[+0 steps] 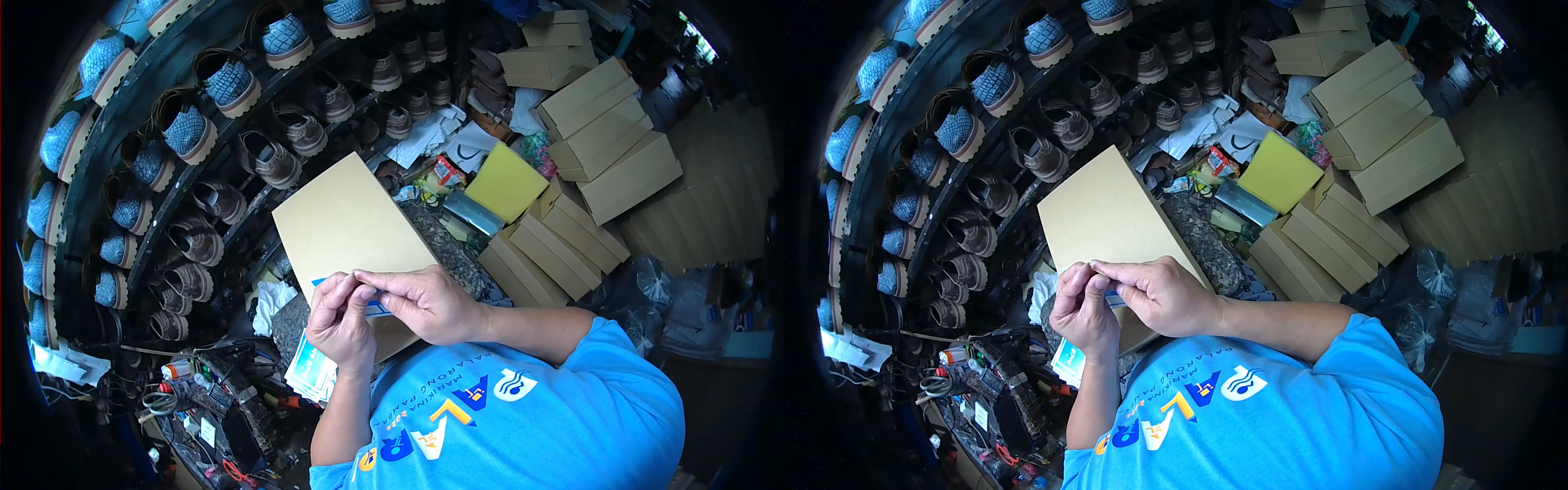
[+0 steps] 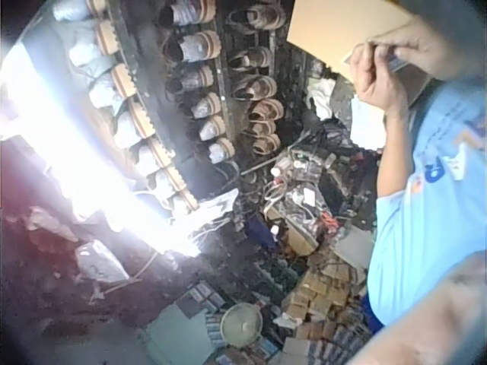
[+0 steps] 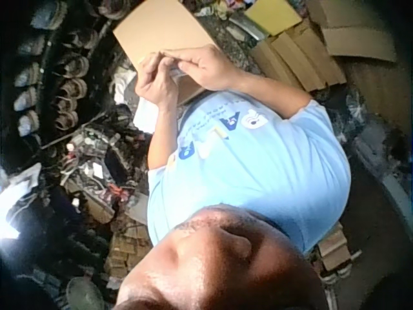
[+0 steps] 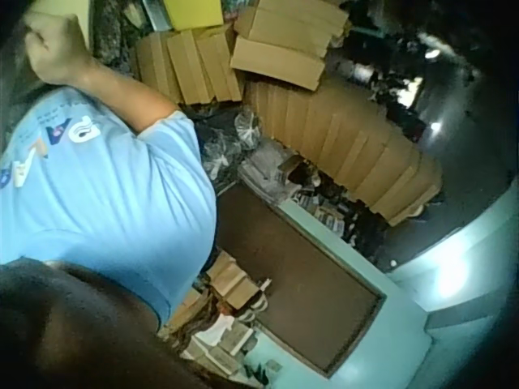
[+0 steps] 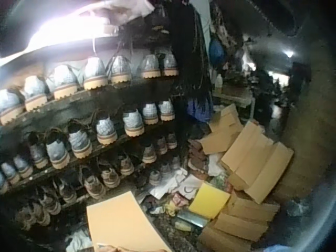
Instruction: Stamping brand cards with an ink stamp and applying a brand sticker label to a shoebox.
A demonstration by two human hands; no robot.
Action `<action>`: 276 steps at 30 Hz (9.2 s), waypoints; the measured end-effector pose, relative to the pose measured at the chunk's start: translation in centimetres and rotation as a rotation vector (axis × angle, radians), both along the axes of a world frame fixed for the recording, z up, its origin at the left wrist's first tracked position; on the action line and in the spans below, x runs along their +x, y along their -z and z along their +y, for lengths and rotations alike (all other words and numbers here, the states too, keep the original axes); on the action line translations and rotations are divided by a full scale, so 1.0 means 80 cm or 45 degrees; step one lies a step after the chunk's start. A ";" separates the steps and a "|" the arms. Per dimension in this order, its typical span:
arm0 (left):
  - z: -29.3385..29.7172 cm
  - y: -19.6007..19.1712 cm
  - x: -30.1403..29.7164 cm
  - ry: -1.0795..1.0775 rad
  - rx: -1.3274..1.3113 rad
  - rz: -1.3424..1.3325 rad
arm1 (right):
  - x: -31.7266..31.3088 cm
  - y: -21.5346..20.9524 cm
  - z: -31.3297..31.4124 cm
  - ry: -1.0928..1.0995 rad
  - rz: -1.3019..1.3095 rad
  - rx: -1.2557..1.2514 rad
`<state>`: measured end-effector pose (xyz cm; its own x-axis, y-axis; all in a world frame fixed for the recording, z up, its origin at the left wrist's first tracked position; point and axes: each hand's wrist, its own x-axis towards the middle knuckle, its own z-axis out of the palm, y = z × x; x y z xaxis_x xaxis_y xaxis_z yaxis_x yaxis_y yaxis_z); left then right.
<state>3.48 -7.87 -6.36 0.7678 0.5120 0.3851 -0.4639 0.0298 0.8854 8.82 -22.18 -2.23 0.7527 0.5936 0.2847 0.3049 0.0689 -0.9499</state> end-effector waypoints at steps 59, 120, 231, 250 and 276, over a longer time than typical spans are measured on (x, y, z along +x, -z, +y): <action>0.001 -0.011 0.002 0.107 0.091 0.048 | 0.006 -0.002 -0.004 0.048 -0.136 -0.120; -0.004 -0.020 -0.003 0.203 -0.040 0.065 | 0.033 0.006 -0.014 -0.010 0.390 0.160; 0.012 0.018 -0.175 0.169 -0.158 0.721 | -0.052 0.067 -0.110 -0.083 0.246 0.195; 0.068 -0.058 0.008 -0.177 0.182 0.384 | 0.087 0.001 -0.010 0.429 -0.239 0.043; 0.071 -0.048 0.007 -0.302 0.496 0.433 | 0.093 0.001 -0.006 0.472 -0.195 -0.056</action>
